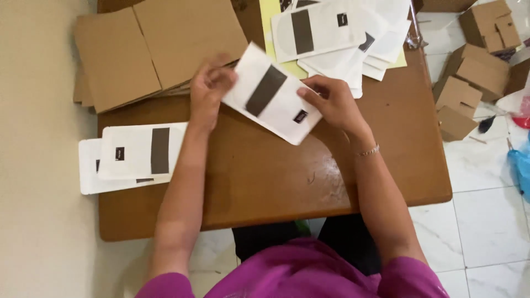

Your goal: Organizing and stacking white pouches on a wooden table.

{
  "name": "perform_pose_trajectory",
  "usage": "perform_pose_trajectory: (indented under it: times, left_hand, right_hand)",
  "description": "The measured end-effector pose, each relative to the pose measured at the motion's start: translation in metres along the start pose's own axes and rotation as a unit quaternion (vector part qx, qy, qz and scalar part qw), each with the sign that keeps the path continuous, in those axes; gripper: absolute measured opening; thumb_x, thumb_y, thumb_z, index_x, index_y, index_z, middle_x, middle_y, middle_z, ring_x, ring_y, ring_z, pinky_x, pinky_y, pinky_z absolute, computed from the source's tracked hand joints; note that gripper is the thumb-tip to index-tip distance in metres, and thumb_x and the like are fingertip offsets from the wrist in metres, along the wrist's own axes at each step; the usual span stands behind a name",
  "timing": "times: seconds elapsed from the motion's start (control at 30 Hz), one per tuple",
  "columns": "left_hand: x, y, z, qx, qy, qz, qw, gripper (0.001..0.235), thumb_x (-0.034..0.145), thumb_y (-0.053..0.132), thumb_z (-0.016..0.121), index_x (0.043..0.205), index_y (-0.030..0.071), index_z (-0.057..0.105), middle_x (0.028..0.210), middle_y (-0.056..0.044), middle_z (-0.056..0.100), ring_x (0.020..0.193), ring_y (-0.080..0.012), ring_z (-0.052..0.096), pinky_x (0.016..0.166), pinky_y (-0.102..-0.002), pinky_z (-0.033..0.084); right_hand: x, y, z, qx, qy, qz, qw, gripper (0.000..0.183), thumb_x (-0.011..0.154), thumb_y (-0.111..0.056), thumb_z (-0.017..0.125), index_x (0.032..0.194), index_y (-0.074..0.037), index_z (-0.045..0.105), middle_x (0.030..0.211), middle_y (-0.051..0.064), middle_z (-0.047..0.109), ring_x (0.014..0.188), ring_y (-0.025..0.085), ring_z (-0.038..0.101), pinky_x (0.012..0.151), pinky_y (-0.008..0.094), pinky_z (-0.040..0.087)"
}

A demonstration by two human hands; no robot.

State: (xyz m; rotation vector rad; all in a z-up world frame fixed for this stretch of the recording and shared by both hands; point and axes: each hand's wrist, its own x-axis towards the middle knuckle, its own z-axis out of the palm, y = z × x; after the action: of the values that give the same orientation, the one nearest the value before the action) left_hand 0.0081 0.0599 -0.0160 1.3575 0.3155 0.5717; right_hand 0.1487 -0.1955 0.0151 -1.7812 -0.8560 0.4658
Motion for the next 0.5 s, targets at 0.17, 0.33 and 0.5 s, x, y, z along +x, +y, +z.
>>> perform_pose_trajectory:
  times: [0.17, 0.33, 0.5]
  left_hand:
    - [-0.005, -0.015, -0.01, 0.108, -0.094, -0.064, 0.988, 0.03, 0.091, 0.019, 0.084, 0.118, 0.013, 0.073, 0.087, 0.002, 0.067, 0.078, -0.0056, 0.067, 0.066, -0.022, 0.062]
    - [-0.015, 0.004, 0.016, 0.136, -0.16, -0.091, 0.973, 0.027, 0.092, 0.024, 0.082, 0.117, 0.015, 0.076, 0.095, 0.001, 0.071, 0.084, -0.0081, 0.064, 0.074, -0.028, 0.061]
    - [-0.008, -0.038, 0.015, 0.108, -0.003, -0.003, 0.994, 0.015, 0.095, 0.016, 0.079, 0.107, 0.008, 0.074, 0.092, 0.0, 0.07, 0.083, -0.0073, 0.067, 0.076, -0.027, 0.062]
  right_hand:
    - [-0.001, 0.011, -0.007, -0.058, 0.062, -0.068, 0.994, 0.016, 0.098, -0.016, 0.081, 0.113, -0.012, 0.079, 0.101, 0.009, 0.076, 0.093, 0.022, 0.071, 0.087, 0.034, 0.051]
    - [0.002, 0.023, -0.009, -0.12, 0.108, -0.126, 0.979, 0.013, 0.095, -0.017, 0.087, 0.107, -0.017, 0.082, 0.093, 0.002, 0.077, 0.082, 0.019, 0.07, 0.079, 0.028, 0.048]
    - [-0.002, 0.009, -0.006, -0.055, 0.285, -0.158, 0.944, 0.037, 0.108, -0.001, 0.066, 0.141, -0.011, 0.053, 0.127, 0.012, 0.062, 0.113, 0.027, 0.063, 0.093, 0.041, 0.058]
